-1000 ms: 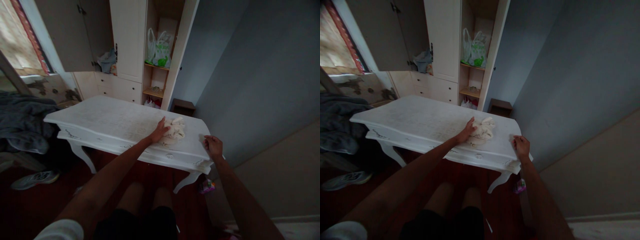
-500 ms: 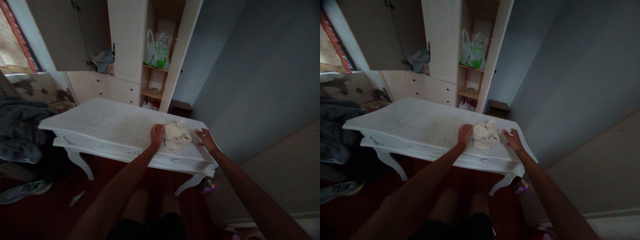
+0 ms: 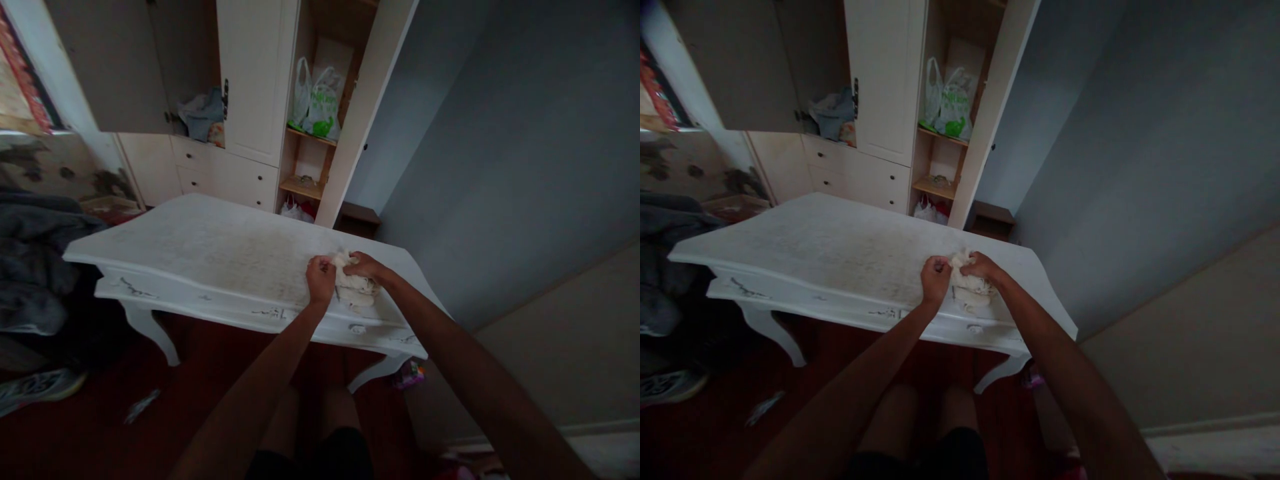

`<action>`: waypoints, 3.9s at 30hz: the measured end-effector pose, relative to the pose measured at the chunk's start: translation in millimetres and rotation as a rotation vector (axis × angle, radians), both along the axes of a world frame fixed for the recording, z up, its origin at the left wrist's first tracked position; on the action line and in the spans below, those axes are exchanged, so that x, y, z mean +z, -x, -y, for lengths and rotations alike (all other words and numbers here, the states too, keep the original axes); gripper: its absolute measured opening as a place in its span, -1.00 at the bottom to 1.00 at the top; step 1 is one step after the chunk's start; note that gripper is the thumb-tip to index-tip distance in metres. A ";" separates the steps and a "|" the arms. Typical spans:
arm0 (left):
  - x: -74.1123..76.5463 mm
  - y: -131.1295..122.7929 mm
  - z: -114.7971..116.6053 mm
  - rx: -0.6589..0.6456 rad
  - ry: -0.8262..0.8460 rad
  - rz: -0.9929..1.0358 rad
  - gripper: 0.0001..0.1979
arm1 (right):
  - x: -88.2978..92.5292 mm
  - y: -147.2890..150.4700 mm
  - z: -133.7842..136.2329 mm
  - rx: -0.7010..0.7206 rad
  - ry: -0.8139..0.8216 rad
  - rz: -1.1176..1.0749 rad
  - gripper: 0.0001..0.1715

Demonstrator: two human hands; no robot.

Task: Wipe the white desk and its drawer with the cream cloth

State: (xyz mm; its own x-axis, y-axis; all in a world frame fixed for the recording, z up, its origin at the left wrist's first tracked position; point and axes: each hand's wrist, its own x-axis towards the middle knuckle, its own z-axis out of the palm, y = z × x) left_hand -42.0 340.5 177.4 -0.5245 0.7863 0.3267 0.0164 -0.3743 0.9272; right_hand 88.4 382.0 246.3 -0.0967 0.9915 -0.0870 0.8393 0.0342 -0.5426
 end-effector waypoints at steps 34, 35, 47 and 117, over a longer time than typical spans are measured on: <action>14.4 -0.1 18.1 -0.274 0.000 -0.099 -0.85 | -65.7 -144.5 14.9 -0.221 -0.900 -0.015 -0.45; 12.1 -0.4 15.5 -0.270 -0.029 -0.096 -0.61 | -66.1 -144.5 14.8 -0.222 -0.900 -0.022 -0.46; 14.3 6.6 10.7 -0.174 0.012 0.102 -0.80 | -62.8 -139.0 12.3 -0.275 -0.825 0.025 -0.43; -57.9 -57.1 214.7 -0.791 0.873 0.795 -0.76 | -68.5 -141.2 -2.9 -0.231 -0.857 -0.081 -0.46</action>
State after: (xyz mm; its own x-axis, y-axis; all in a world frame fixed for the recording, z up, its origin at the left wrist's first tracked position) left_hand 15.0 125.7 119.5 0.3309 0.7468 -0.5768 -0.5510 0.6491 0.5244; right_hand 229.6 384.9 177.8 0.1401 0.7085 0.6916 0.8355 0.2902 -0.4666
